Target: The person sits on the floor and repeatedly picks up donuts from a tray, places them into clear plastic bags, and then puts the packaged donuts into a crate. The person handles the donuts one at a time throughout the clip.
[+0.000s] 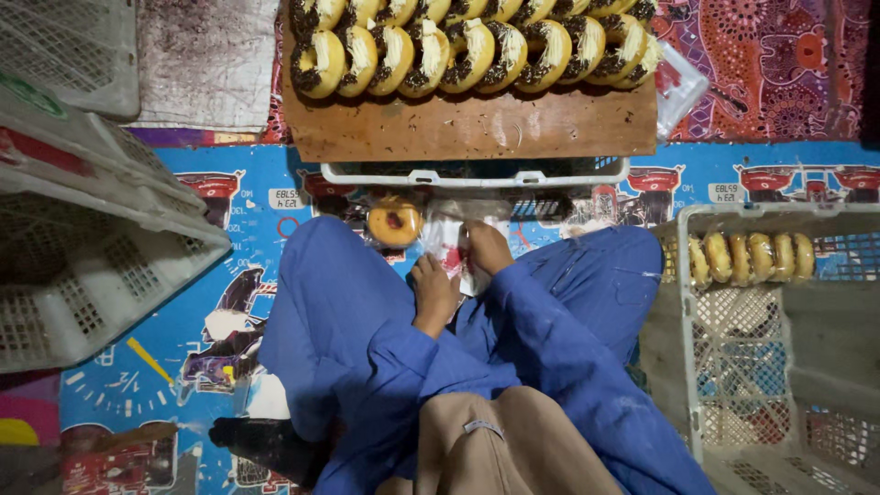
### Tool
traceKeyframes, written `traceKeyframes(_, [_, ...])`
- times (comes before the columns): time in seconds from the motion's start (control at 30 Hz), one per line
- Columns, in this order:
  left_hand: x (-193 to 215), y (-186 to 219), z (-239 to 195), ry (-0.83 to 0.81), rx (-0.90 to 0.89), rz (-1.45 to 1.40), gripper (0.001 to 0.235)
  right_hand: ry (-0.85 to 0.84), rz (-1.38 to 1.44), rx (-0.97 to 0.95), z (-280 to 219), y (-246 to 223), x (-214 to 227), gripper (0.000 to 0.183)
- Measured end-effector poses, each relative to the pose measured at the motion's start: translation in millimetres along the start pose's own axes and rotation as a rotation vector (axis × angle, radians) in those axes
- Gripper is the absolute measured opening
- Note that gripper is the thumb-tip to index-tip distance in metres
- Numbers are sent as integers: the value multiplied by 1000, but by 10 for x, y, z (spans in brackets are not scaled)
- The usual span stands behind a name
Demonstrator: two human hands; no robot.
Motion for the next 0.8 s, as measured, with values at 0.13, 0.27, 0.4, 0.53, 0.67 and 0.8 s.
traceKeyframes(0.13, [51, 64, 10, -19, 17, -61, 79, -287, -93, 109, 62, 92, -72, 17])
traceKeyframes(0.27, [412, 155, 71, -42, 109, -149, 83, -350, 25, 23, 84, 119, 145, 19])
traceKeyframes(0.4, [1190, 472, 209, 318, -35, -423, 86, -163, -134, 296, -133, -277, 515, 11])
traceKeyframes(0.53, [1185, 888, 384, -94, -39, -607, 43, -79, -236, 462, -375, -710, 705, 17])
traceKeyframes(0.67, [1831, 1389, 197, 194, -598, -444, 39, -84, -188, 186, 81, -870, 957, 40])
traceKeyframes(0.8, [2350, 647, 525, 534, -166, -1104, 72, -114, -18, 40, 599, -1396, 1093, 61])
Point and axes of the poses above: each hand's wrist, its own z-axis towards the middle knuckle, its own x-axis out of the back of the hand, y = z × x, the point moved 8 cm from there along z, towards the middle knuckle, and after that the axes turned 11 degrees about y, right-handed, at the moved point
